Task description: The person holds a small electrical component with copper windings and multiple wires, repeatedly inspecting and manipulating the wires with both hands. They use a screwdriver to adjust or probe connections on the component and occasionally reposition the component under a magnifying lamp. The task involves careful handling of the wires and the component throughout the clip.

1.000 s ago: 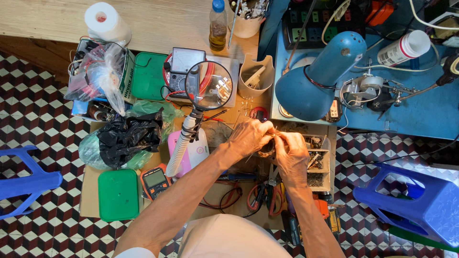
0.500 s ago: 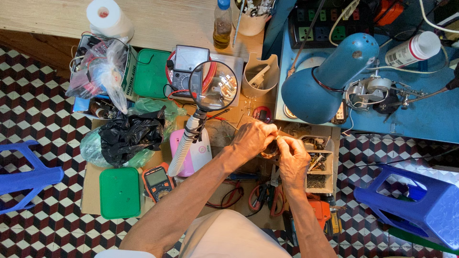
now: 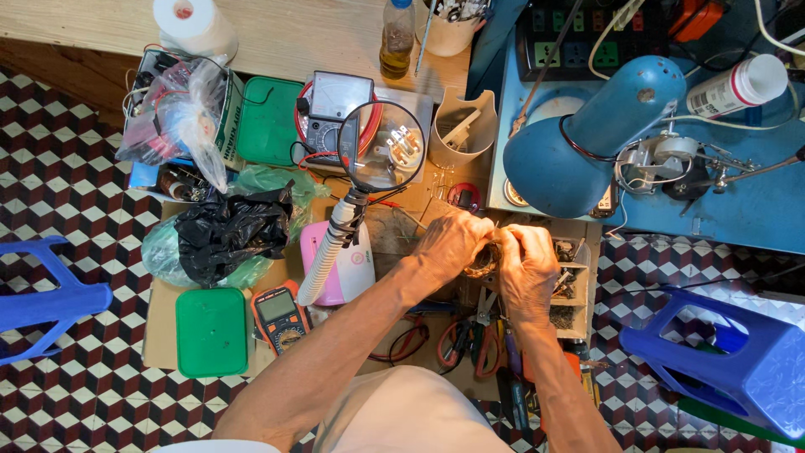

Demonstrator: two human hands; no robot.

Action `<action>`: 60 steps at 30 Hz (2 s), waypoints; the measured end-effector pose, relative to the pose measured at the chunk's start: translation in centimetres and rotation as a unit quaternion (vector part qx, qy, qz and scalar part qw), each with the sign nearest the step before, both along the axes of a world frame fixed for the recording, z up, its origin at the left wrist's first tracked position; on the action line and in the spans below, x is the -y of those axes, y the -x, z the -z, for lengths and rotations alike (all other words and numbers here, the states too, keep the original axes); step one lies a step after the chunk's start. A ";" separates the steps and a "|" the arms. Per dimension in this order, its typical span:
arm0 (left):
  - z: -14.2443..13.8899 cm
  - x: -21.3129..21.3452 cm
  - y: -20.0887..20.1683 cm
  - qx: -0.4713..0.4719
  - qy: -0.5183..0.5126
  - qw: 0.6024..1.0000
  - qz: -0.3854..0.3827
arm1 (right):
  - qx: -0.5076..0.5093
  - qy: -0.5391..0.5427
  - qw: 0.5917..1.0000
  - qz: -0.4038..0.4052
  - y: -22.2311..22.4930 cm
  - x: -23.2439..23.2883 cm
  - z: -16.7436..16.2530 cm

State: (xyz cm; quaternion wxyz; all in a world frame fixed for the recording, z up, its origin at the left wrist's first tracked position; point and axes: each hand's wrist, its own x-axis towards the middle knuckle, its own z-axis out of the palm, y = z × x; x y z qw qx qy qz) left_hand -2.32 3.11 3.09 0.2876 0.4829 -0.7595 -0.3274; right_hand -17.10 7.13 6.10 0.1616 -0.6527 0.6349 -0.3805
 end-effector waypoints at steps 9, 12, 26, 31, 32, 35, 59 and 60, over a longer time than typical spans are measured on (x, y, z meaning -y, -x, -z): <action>0.9 0.7 -0.2 -0.037 -0.029 0.998 0.032 | 0.058 -0.098 0.993 0.022 0.2 -0.9 -0.6; 1.1 1.2 0.0 -0.050 0.015 0.997 0.048 | 0.022 -0.101 0.994 -0.023 0.6 -0.9 -0.7; 0.0 -0.5 -3.8 0.000 -0.131 0.986 0.100 | -0.060 -0.021 0.997 -0.037 0.2 -1.6 0.0; -0.6 -1.0 -3.3 0.006 -0.116 0.988 0.101 | -0.070 -0.005 0.997 -0.036 0.2 -1.5 0.5; -0.6 -1.0 -3.2 0.007 -0.119 0.988 0.098 | -0.072 -0.002 0.997 -0.037 0.2 -1.5 0.5; -0.3 -1.2 -3.0 -0.004 -0.099 0.990 0.096 | -0.082 0.004 0.996 -0.037 0.2 -1.5 0.7; 0.2 0.2 1.2 0.070 -0.009 0.997 0.030 | -0.042 -0.025 0.997 -0.054 1.3 -2.0 -1.2; 0.3 0.1 1.1 0.076 -0.006 0.997 0.029 | -0.046 -0.028 0.997 -0.047 1.2 -1.7 -1.2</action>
